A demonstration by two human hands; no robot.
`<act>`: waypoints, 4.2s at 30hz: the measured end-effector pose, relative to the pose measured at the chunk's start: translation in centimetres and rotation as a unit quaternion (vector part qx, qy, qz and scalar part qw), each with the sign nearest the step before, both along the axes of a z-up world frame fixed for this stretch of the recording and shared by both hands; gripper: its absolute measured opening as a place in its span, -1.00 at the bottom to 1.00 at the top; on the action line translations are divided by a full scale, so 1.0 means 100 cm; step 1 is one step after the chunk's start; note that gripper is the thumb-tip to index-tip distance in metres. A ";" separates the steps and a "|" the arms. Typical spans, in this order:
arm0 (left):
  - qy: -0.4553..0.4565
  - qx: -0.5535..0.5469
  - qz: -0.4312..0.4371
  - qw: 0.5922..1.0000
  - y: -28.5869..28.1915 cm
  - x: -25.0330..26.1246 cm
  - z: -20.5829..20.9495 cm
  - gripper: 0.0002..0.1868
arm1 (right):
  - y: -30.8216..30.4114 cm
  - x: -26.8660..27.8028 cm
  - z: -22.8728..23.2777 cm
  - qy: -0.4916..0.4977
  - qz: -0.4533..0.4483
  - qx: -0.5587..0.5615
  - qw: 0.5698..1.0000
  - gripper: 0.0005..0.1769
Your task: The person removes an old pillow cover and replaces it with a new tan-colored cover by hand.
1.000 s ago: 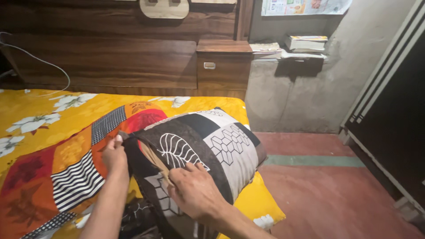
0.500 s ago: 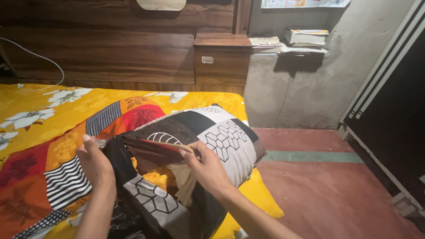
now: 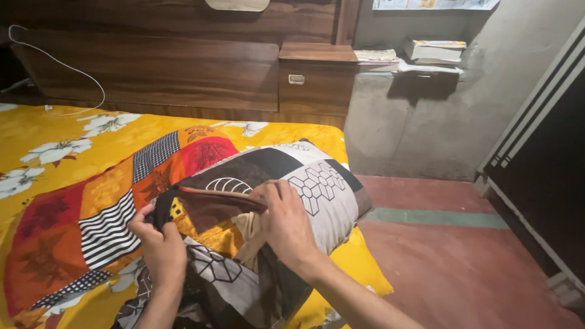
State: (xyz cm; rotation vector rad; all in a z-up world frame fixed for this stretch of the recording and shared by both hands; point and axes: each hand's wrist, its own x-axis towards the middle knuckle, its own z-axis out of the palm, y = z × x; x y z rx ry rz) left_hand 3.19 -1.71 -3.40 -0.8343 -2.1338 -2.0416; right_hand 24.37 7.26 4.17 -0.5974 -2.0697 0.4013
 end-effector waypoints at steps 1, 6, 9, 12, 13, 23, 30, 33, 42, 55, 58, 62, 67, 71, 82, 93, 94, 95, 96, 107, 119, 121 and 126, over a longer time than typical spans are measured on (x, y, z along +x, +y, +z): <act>0.002 0.022 -0.007 1.000 0.001 -0.004 -0.001 -0.44 | 0.000 0.001 0.001 -0.017 -0.016 0.035 0.999 -0.58; 0.010 -0.168 0.023 0.985 -0.005 -0.010 -0.013 -0.40 | 0.003 0.005 -0.011 -0.018 0.050 -0.120 0.991 -0.72; -0.039 -0.203 0.016 0.978 -0.010 -0.003 -0.006 -0.37 | 0.004 0.005 -0.025 -0.073 0.056 -0.050 0.994 -0.50; -0.023 -0.268 0.008 0.963 -0.021 0.000 0.007 -0.40 | 0.012 0.001 -0.044 -0.109 0.035 -0.148 0.982 -0.55; 0.002 -0.291 0.005 0.957 -0.022 -0.002 0.010 -0.42 | 0.018 -0.001 -0.049 -0.112 0.027 -0.213 0.970 -0.62; 0.055 -0.282 0.036 0.957 -0.001 -0.078 -0.129 -0.12 | 0.026 0.019 -0.050 -0.063 -0.012 -0.254 0.965 -0.40; -0.533 -0.056 -0.271 0.800 -0.070 0.009 -0.150 -0.47 | -0.033 0.022 -0.063 -0.313 -0.022 -0.153 0.937 0.04; -0.472 -0.123 -0.232 0.841 -0.040 0.011 -0.145 -0.57 | -0.018 0.017 -0.089 -0.249 -0.036 -0.135 0.958 -0.22; -0.547 0.154 -0.199 0.799 0.036 0.026 -0.063 -0.67 | 0.024 0.010 -0.044 0.079 -0.030 -0.346 0.934 -0.54; -0.437 -0.002 -0.041 0.898 0.000 0.049 -0.210 -0.45 | -0.029 0.015 -0.099 -0.214 -0.016 -0.159 0.964 0.18; -0.471 0.039 -0.050 0.880 0.001 0.056 -0.207 -0.46 | -0.016 0.020 -0.111 -0.168 0.034 -0.159 0.972 0.09; -0.501 0.085 -0.087 0.857 0.002 0.047 -0.181 -0.48 | -0.002 0.024 -0.105 -0.143 0.028 -0.175 0.974 -0.29; -0.581 0.119 -0.193 0.782 0.023 0.062 -0.171 -0.50 | -0.022 0.023 -0.082 -0.140 -0.090 -0.195 0.967 -0.27; -0.620 0.105 -0.223 0.745 0.017 0.078 -0.173 -0.51 | -0.005 0.028 -0.080 -0.140 -0.055 -0.220 0.964 -0.42; -0.538 0.133 -0.113 0.825 -0.001 0.095 -0.184 -0.56 | -0.011 0.038 -0.060 -0.039 -0.038 -0.220 0.974 -0.62; -0.561 0.296 -0.314 0.706 -0.010 0.117 -0.139 -0.43 | -0.048 0.059 0.008 -0.172 0.236 -0.169 0.941 -0.26; -0.600 0.288 -0.326 0.672 -0.010 0.119 -0.129 -0.38 | -0.049 0.062 0.015 -0.154 0.272 -0.186 0.931 -0.25; -0.427 0.280 -0.364 0.779 -0.018 0.126 -0.118 -0.35 | -0.052 0.062 0.018 -0.139 0.300 -0.203 0.922 -0.28; -0.236 0.261 -0.389 0.851 -0.033 0.139 -0.107 -0.28 | -0.056 0.061 0.020 -0.124 0.327 -0.219 0.911 -0.30; -0.414 0.330 -0.453 0.717 0.024 0.175 -0.078 -0.35 | -0.068 0.030 0.005 -0.148 0.017 0.227 0.962 0.11; -0.356 0.191 -0.273 0.873 0.050 0.163 -0.114 -0.37 | -0.044 0.014 0.016 -0.169 -0.051 0.238 0.955 -0.38; -0.134 0.046 -0.246 0.959 0.066 0.143 -0.134 -0.36 | -0.044 0.015 0.010 -0.172 -0.020 0.226 0.959 -0.48; -0.471 0.285 -0.494 0.673 0.057 0.115 -0.137 -0.44 | -0.053 0.037 0.001 -0.145 0.018 0.153 0.977 -0.37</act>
